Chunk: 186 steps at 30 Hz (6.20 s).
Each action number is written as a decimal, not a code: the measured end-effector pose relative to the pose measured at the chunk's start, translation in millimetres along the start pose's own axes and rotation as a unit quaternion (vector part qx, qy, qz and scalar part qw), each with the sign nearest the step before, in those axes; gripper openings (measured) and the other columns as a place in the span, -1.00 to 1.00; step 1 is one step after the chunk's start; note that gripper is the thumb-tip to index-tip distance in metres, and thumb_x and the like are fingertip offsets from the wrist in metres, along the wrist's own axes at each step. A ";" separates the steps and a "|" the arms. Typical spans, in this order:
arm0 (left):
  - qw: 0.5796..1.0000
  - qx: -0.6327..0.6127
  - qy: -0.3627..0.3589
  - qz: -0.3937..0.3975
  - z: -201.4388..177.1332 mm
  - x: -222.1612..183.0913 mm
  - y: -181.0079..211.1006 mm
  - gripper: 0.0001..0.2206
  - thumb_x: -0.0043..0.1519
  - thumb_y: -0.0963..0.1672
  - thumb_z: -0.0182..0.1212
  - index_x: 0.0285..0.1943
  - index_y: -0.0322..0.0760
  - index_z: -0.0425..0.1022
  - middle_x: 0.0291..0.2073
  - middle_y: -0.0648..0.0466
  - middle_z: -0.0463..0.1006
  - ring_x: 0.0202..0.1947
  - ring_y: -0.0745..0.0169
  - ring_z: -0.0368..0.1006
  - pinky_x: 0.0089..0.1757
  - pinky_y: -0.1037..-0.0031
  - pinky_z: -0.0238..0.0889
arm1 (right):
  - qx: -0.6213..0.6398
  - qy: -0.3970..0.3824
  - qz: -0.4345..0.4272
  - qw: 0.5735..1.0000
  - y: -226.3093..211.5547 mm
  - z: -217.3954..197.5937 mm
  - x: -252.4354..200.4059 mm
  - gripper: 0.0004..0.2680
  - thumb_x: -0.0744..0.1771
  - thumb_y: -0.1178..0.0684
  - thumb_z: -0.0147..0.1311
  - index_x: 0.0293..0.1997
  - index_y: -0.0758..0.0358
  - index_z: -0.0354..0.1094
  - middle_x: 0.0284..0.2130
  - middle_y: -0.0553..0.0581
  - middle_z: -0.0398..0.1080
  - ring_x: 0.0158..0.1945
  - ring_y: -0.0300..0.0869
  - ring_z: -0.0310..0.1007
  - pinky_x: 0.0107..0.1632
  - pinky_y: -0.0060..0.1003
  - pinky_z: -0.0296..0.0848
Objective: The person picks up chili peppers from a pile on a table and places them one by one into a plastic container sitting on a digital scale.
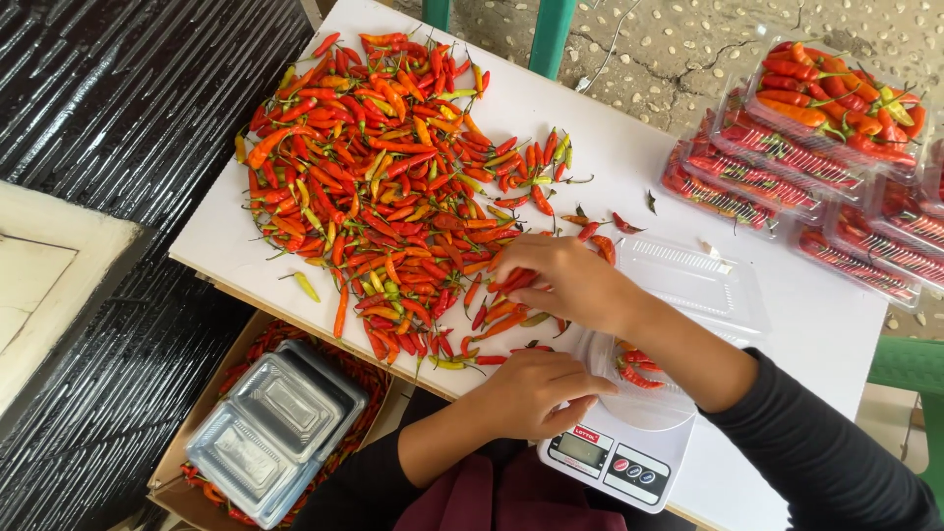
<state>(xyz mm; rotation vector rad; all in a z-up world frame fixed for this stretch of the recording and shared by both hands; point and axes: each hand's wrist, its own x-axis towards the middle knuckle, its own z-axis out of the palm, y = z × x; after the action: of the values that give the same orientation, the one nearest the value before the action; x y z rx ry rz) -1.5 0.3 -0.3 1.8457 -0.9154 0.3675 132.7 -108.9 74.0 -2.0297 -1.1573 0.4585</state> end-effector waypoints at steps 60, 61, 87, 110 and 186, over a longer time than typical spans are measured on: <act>0.998 -0.060 0.026 0.008 2.8 12.7 0.7 -0.83 0.30 -0.18 0.10 -0.04 -0.22 0.61 -0.45 0.06 0.46 -0.51 0.12 0.41 -0.42 0.39 0.36 | 0.101 0.321 0.289 0.896 -4.5 8.6 -192.2 -0.89 0.20 0.19 0.37 -0.34 0.33 0.52 -0.39 0.20 0.65 -0.27 -0.05 0.65 -0.04 -0.19 0.54; 0.998 -0.060 0.027 0.008 2.0 14.3 0.8 -0.83 0.30 -0.18 0.10 -0.04 -0.22 0.61 -0.45 0.06 0.46 -0.51 0.12 0.41 -0.42 0.39 0.36 | 0.101 0.321 0.289 0.896 -4.5 10.0 -191.7 -0.89 0.20 0.19 0.37 -0.34 0.33 0.52 -0.39 0.20 0.65 -0.27 -0.05 0.65 -0.04 -0.19 0.54; 0.995 -0.048 0.074 -0.037 -1.7 15.7 1.0 -0.78 0.28 -0.16 0.13 0.06 -0.24 0.60 -0.17 -0.01 0.59 -0.45 0.16 0.47 -0.38 0.42 0.43 | -0.051 0.229 0.145 0.961 -22.8 14.8 -170.6 -0.90 0.23 0.15 0.28 -0.23 0.16 0.58 -0.28 0.08 0.54 -0.22 -0.08 0.56 -0.15 -0.29 0.58; 0.994 -0.056 0.096 -0.004 -2.5 16.8 0.5 -0.83 0.29 -0.13 0.19 0.00 -0.25 0.60 -0.32 0.04 0.57 -0.43 0.10 0.47 -0.35 0.39 0.42 | -0.153 0.128 0.015 0.980 -40.9 -17.6 -74.5 -0.90 0.25 0.19 0.23 -0.20 0.22 0.54 -0.28 0.18 0.51 -0.25 0.04 0.54 -0.19 -0.17 0.54; 0.998 -0.039 0.022 -0.038 -1.5 5.5 -2.3 -0.80 0.34 -0.12 0.14 0.06 -0.27 0.55 -0.24 -0.02 0.58 -0.26 0.07 0.54 -0.21 0.32 0.50 | -0.032 -0.033 -0.043 0.998 17.3 29.4 46.1 -0.84 0.25 0.27 0.24 -0.13 0.23 0.54 -0.27 0.22 0.36 -0.29 0.04 0.54 -0.30 -0.17 0.60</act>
<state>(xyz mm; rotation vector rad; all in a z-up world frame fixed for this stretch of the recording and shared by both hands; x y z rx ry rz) 4.1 -0.2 2.3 1.7882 -0.8164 0.3189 149.0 -62.8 44.0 -2.0233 -1.3090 0.4540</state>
